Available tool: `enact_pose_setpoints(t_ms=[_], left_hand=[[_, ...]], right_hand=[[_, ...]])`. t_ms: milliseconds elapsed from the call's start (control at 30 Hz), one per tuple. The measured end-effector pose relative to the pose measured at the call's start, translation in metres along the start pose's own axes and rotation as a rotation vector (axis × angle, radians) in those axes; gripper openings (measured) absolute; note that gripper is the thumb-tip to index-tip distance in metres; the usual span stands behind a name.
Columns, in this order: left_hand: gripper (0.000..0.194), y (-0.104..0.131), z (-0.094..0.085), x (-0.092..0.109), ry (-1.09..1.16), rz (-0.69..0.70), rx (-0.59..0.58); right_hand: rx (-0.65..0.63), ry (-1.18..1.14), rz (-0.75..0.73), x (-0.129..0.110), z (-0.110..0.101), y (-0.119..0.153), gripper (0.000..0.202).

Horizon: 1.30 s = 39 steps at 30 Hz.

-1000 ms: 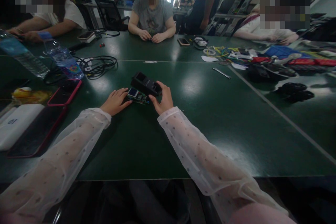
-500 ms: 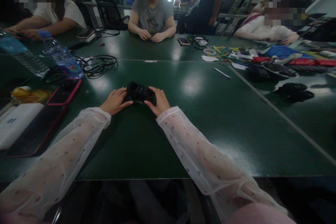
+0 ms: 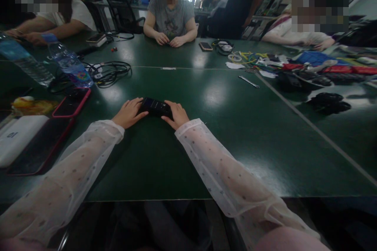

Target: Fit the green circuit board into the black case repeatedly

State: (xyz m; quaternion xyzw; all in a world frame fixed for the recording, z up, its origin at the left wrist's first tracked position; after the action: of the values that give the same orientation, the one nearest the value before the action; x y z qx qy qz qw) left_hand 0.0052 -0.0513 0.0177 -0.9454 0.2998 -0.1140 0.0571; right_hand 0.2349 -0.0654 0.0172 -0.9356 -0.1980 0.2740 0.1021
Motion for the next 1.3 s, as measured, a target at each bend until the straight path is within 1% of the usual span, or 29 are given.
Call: enact_pose_setpoints(t_ms=[467, 667, 1300], left_hand=[[0.067, 0.0, 0.0008, -0.0011, 0.001, 0.001, -0.002], [0.064, -0.0002, 0.0007, -0.0007, 0.003, 0.003, 0.005], [0.066, 0.0005, -0.0023, 0.0014, 0.002, -0.004, -0.015]], right_hand=[[-0.007, 0.008, 0.0, 0.0004, 0.0002, -0.0004, 0.064], [-0.009, 0.011, 0.008, 0.0002, 0.0006, -0.0011, 0.065], [-0.014, 0.007, 0.011, -0.0007, -0.0009, 0.0, 0.064]])
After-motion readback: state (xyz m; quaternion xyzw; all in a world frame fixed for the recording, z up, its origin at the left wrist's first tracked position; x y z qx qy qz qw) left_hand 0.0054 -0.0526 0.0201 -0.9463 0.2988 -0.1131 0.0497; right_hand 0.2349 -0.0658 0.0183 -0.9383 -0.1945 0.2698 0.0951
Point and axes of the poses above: each hand's wrist, its own y-axis away from the middle knuckle, its own z-axis out of the palm, x = y × z, the point moved 3 cm from there along -y, towards the middle knuckle, and after that the axes turned 8 degrees about z, right-handed, at the moved point
